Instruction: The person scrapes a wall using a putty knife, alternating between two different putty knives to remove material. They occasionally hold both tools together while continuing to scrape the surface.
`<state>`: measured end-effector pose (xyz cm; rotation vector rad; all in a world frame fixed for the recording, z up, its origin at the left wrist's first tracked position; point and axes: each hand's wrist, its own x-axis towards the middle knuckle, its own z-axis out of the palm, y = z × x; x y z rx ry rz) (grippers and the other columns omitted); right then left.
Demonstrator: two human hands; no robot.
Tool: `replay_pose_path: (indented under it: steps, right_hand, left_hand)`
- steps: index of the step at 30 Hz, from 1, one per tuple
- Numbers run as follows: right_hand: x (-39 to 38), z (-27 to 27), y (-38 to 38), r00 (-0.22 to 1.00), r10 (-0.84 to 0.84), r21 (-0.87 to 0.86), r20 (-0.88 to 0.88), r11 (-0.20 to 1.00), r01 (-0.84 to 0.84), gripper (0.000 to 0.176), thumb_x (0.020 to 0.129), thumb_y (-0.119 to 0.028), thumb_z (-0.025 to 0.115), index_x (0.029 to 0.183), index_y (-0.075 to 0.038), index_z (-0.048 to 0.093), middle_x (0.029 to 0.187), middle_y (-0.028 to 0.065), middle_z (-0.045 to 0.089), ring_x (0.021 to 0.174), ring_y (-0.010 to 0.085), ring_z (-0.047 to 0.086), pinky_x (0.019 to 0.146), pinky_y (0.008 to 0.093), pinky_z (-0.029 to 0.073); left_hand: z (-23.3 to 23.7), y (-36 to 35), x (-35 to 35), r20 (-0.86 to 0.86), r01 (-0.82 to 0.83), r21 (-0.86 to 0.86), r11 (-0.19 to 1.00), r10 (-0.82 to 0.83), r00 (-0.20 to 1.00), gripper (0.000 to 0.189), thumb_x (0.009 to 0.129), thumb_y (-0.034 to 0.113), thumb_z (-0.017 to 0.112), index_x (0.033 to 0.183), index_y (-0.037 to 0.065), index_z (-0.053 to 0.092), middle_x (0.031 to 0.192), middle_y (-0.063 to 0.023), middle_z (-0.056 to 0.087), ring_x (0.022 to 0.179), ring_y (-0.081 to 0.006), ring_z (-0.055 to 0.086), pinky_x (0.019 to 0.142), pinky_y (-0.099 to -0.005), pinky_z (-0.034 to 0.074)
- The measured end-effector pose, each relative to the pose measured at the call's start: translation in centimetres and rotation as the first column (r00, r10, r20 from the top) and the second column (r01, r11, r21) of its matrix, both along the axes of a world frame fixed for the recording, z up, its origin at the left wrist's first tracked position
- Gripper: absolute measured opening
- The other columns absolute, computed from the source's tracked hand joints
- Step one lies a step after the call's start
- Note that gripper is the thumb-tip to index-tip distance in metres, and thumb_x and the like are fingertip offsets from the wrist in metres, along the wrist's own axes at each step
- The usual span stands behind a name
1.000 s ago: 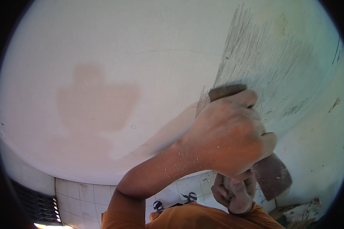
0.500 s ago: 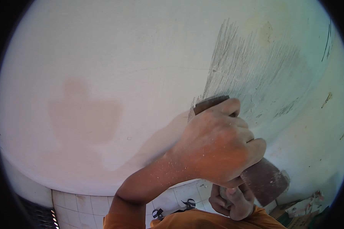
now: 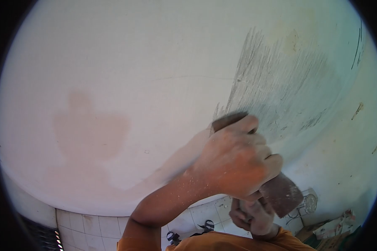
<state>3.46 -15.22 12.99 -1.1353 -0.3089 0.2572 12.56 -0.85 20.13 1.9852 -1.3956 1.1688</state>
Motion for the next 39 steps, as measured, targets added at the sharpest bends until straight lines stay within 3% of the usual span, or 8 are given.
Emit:
replay_pose_path:
  steps: [7,10,11,14,15,34,37,39]
  right_hand:
    - [0.2,0.9,-0.4,0.999,0.003,0.092,-0.044,0.996,0.001,0.038,0.092,-0.024,0.053,0.122,-0.003,0.041,0.065,0.0151,0.045,0.040,0.0090,0.032,0.028,0.0198,0.024]
    - [-0.3,1.9,0.3,0.992,-0.127,0.099,0.009,0.987,0.125,0.038,0.092,-0.024,0.052,0.122,-0.003,0.041,0.064,0.0147,0.044,0.039,0.0093,0.031,0.028,0.0195,0.024]
    - [0.6,0.9,-0.9,0.989,-0.089,0.123,0.118,0.990,0.074,0.039,0.093,-0.023,0.051,0.123,-0.002,0.040,0.063,0.0150,0.043,0.039,0.0089,0.031,0.028,0.0198,0.024]
    - [0.4,1.6,-1.0,0.999,0.016,0.080,0.045,0.997,-0.020,0.038,0.093,-0.022,0.051,0.123,0.000,0.040,0.062,0.0154,0.043,0.038,0.0083,0.030,0.028,0.0196,0.025]
    - [0.2,1.6,-0.8,1.000,0.015,0.064,0.018,0.998,-0.016,0.038,0.093,-0.021,0.051,0.123,0.001,0.040,0.062,0.0157,0.043,0.037,0.0081,0.030,0.028,0.0195,0.026]
    - [-0.4,-0.1,0.7,0.972,-0.196,0.128,0.128,0.975,0.180,0.043,0.095,-0.024,0.050,0.123,0.005,0.035,0.065,0.0162,0.045,0.036,0.0069,0.027,0.027,0.0189,0.023]
    - [-0.7,0.8,-0.3,0.998,-0.047,0.146,0.047,0.989,0.040,0.042,0.095,-0.024,0.049,0.125,0.003,0.035,0.067,0.0159,0.046,0.040,0.0070,0.032,0.028,0.0177,0.024]
    - [0.1,3.5,-0.1,0.993,-0.010,-0.161,0.117,0.987,0.028,0.048,0.094,-0.050,0.044,0.097,-0.002,0.044,0.061,0.0028,0.039,0.041,0.0064,0.031,0.033,0.0195,0.020]
  left_hand:
    - [0.9,0.0,-0.8,-0.190,-0.025,0.145,0.989,0.053,0.980,0.018,0.055,0.021,0.069,0.063,0.009,0.060,0.054,-0.0055,0.057,0.060,-0.0216,0.056,0.077,-0.0311,0.040]
    - [2.3,-0.2,0.0,-0.006,-0.006,0.060,0.998,0.007,1.000,0.026,0.047,0.029,0.066,0.057,0.017,0.045,0.049,0.0054,0.041,0.046,-0.0114,0.043,0.061,-0.0283,0.039]
    - [3.7,0.2,-0.7,-0.102,-0.041,0.151,0.988,0.056,0.993,0.017,0.055,0.021,0.070,0.062,0.010,0.059,0.055,-0.0037,0.058,0.059,-0.0199,0.056,0.078,-0.0308,0.041]
    - [4.0,0.0,-0.7,-0.160,-0.012,0.119,0.993,0.031,0.987,0.019,0.054,0.022,0.070,0.061,0.010,0.059,0.055,-0.0041,0.058,0.057,-0.0200,0.056,0.078,-0.0312,0.041]
    - [1.8,-0.5,0.1,-0.041,-0.017,0.025,1.000,0.018,0.999,0.026,0.044,0.031,0.065,0.058,0.016,0.048,0.051,0.0038,0.045,0.048,-0.0143,0.045,0.062,-0.0281,0.038]
    - [1.1,-0.7,-0.3,-0.110,0.009,0.088,0.996,0.000,0.994,0.031,0.040,0.025,0.072,0.059,0.016,0.049,0.051,0.0022,0.047,0.053,-0.0155,0.051,0.070,-0.0305,0.040]
    - [1.9,-0.5,-0.3,-0.095,0.023,0.108,0.994,-0.013,0.995,0.029,0.041,0.024,0.071,0.058,0.016,0.049,0.051,0.0019,0.047,0.052,-0.0156,0.050,0.069,-0.0297,0.040]
    - [3.4,-0.4,-0.3,-0.096,0.013,0.117,0.993,-0.002,0.995,0.027,0.044,0.024,0.069,0.057,0.015,0.048,0.050,0.0016,0.047,0.050,-0.0156,0.049,0.069,-0.0290,0.040]
